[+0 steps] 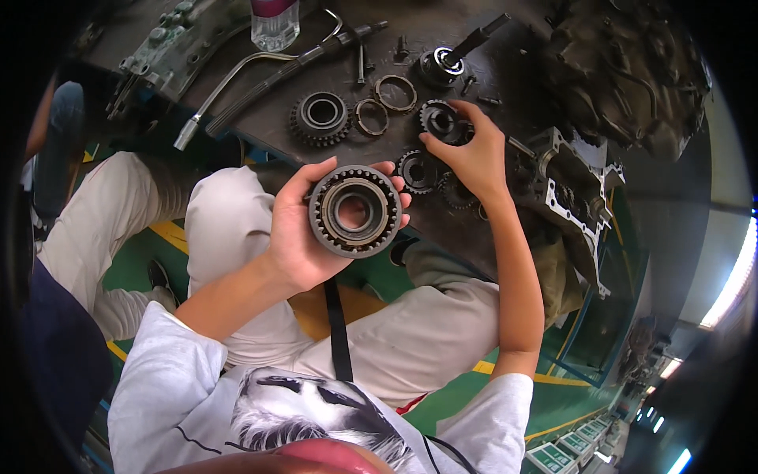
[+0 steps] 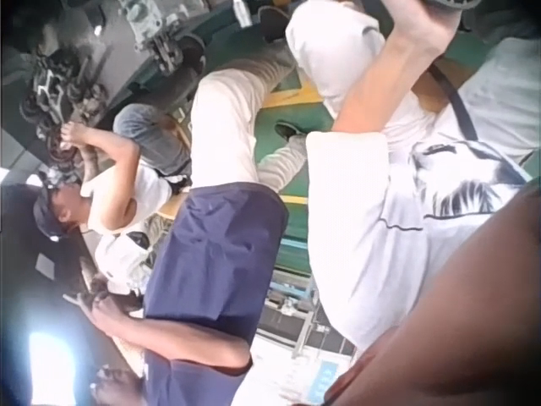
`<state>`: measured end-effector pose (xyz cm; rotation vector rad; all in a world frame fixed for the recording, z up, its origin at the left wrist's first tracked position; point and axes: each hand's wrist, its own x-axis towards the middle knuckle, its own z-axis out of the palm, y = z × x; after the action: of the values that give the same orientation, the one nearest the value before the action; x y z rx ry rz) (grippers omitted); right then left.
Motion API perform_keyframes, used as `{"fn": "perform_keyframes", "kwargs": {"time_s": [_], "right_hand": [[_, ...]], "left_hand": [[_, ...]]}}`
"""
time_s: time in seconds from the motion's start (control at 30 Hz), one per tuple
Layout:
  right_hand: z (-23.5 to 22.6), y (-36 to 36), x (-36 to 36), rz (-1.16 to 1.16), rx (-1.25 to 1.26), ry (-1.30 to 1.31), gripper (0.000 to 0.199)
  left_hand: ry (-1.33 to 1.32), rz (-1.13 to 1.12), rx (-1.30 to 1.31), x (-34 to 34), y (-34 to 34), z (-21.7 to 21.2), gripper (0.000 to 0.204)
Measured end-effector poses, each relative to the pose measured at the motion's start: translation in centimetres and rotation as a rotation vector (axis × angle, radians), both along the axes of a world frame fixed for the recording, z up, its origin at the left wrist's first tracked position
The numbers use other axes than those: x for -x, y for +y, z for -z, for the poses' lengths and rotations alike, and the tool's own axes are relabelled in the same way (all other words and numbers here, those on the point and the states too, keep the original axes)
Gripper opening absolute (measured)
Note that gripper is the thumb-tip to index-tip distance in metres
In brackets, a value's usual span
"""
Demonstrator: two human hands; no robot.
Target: The person handles a large gear assembly by hand, then slides a smaller gear and a metal shaft into the central hub, checking the fit as they assemble the transmission parts on a workbench.
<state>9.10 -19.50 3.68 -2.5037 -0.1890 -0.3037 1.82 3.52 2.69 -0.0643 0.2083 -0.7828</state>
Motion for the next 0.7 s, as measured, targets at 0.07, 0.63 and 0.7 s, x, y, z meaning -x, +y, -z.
{"fn": "perform_keyframes", "kwargs": {"time_s": [0.07,0.63,0.7], "right_hand": [[-0.8,0.2,0.2,0.003,-0.027,-0.066,0.052],[-5.3,6.7,7.9,-0.454,-0.129,-0.009,0.071],[-5.9,6.8,7.8,-0.403,-0.042,0.048,0.073]], "left_hand": [[0.021,-0.020,0.009,0.1,0.0,0.1,0.052],[0.019,-0.044,-0.153,0.4,-0.3,0.6,0.033],[-0.011,-0.060,-0.141,0.3,-0.4,0.6,0.029]]}}
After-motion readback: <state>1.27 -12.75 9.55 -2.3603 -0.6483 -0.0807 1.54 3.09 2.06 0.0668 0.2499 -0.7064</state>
